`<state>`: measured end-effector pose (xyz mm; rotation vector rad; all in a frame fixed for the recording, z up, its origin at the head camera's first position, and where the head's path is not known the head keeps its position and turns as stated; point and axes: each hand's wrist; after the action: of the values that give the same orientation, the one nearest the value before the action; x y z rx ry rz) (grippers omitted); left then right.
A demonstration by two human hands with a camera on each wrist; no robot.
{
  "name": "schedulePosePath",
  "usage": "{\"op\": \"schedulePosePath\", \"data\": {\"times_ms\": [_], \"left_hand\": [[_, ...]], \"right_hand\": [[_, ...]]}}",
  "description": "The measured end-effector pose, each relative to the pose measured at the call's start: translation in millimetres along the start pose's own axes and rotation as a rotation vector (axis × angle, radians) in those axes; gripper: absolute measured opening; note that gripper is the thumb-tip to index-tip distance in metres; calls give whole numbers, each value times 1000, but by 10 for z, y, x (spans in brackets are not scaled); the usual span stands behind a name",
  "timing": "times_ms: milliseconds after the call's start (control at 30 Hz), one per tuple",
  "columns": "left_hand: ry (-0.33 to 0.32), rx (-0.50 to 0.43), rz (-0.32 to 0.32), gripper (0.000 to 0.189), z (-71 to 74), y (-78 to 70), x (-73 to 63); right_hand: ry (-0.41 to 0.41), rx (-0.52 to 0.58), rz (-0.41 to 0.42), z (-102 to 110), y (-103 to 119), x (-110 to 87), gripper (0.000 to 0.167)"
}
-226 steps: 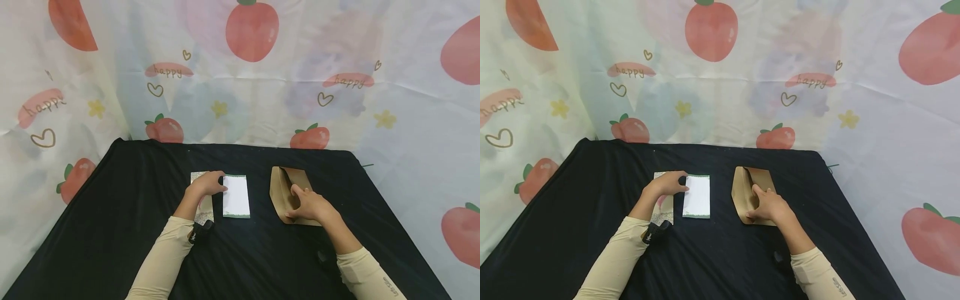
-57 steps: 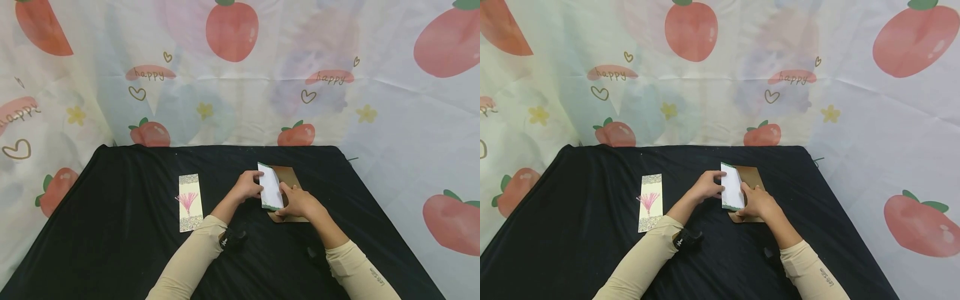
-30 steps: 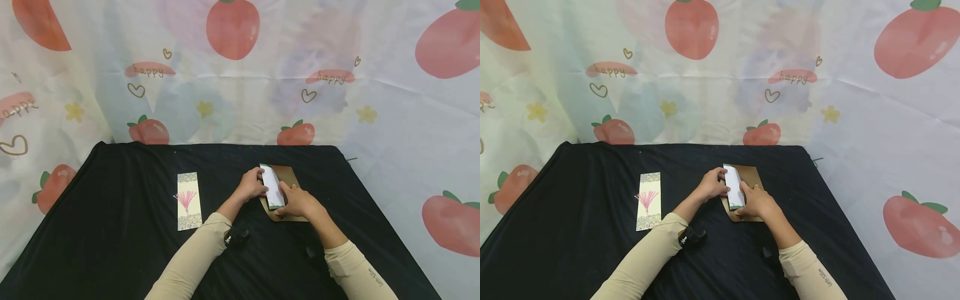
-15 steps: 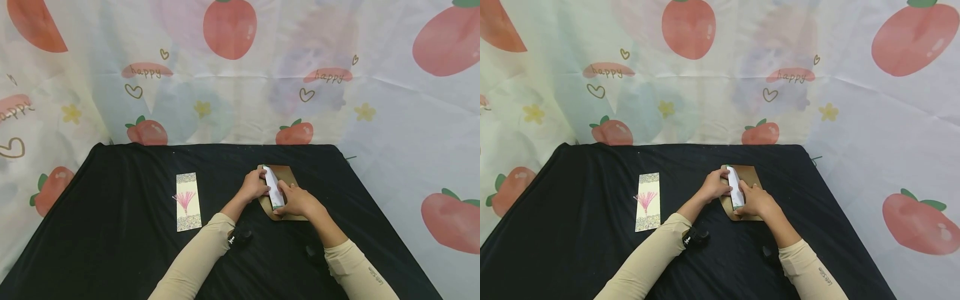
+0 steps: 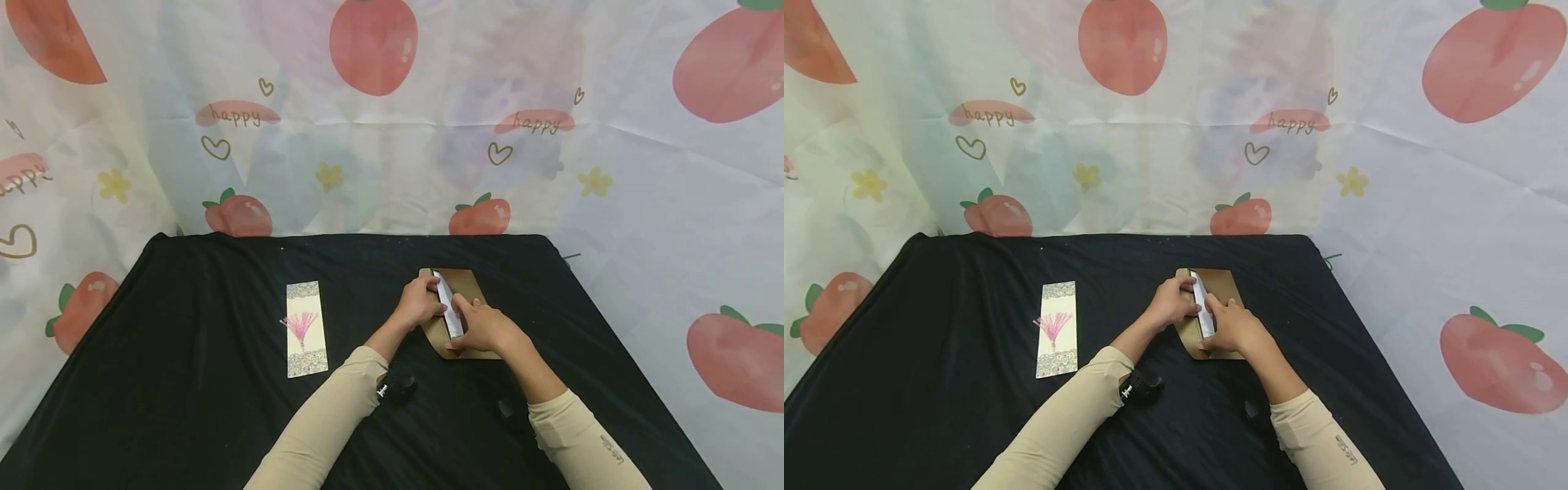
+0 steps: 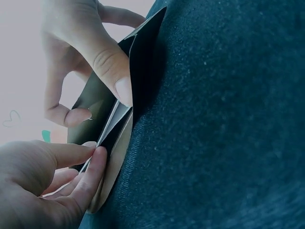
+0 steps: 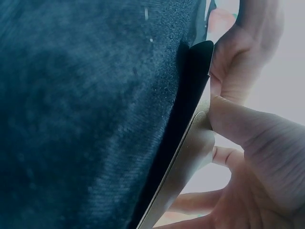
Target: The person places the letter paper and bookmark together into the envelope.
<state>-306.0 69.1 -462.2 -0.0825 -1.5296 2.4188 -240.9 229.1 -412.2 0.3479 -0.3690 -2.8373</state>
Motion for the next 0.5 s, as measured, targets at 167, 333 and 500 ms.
{"op": "schedulePosePath", "data": {"times_ms": [167, 333, 500], "left_hand": [[-3, 47, -3, 61, -3, 7, 6], [2, 57, 11, 62, -4, -7, -5], [9, 58, 5, 58, 19, -19, -22]], "right_hand": [[-2, -3, 2, -2, 2, 8, 67], [-6, -7, 2, 3, 6, 7, 67], [-8, -10, -3, 3, 13, -7, 67]]}}
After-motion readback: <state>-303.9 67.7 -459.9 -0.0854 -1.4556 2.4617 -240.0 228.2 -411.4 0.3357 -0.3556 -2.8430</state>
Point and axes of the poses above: each hand's wrist, its own x-axis towards the middle knuckle, its own z-axis out of the back of the hand, y = z × x, and after that the axes turned 2 degrees about -z, right-handed
